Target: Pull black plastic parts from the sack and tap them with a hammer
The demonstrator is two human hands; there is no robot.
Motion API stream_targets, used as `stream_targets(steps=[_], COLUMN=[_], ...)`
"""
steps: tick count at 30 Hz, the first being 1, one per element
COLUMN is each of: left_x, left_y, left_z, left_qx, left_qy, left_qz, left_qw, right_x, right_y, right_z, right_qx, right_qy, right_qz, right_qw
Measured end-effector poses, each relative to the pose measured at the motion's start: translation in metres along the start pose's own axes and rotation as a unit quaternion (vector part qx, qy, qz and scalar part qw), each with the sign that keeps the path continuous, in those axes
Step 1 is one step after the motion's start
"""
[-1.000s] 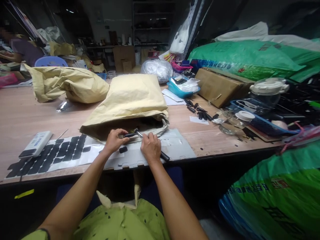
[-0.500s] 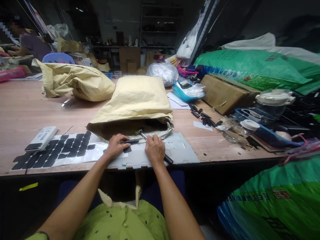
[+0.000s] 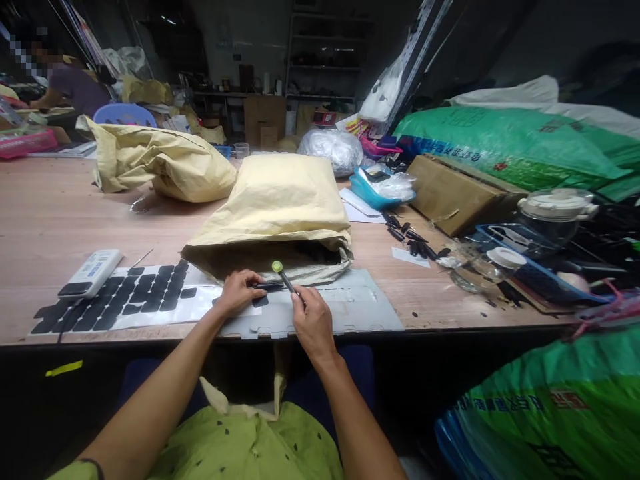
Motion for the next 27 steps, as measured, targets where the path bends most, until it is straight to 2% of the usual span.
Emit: stream_targets(steps=[3, 7, 16, 27], left_x=[0.0, 0.001, 0.0, 0.0], left_y=[0.0, 0.001, 0.002, 0.001], left_z=[0.001, 0.003, 0.001, 0.001], left_qx=[0.002, 0.0, -0.004, 0.01], left_qy=[-0.004, -0.009, 0.013, 0.022], left_qz=[-0.007, -0.008, 0.01, 0.001], left_qw=[1.0, 1.0, 1.0, 1.0], right_x=[-0.004, -0.013, -0.013, -0.015], right_y=[0.01, 0.018, 0.018, 0.021], right_z=[-0.001, 0.001, 0.0, 0.003], right_qx=[-0.017, -0.027, -0.046, -0.04], right_qy=[-0.035, -0.043, -0.053, -0.041], right_qz=[-0.037, -0.057, -0.061, -0.05], right_qw=[0.999, 0.997, 0.996, 0.997])
Point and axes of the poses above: each hand's wrist, its own y-axis away from the middle knuckle, its own x-axis out of the back of the hand, z = x × y, the point moved 2 cm from there along -y, towards the middle knuckle, and after that the axes turned 13 degrees about -x, right-handed, at the moved point
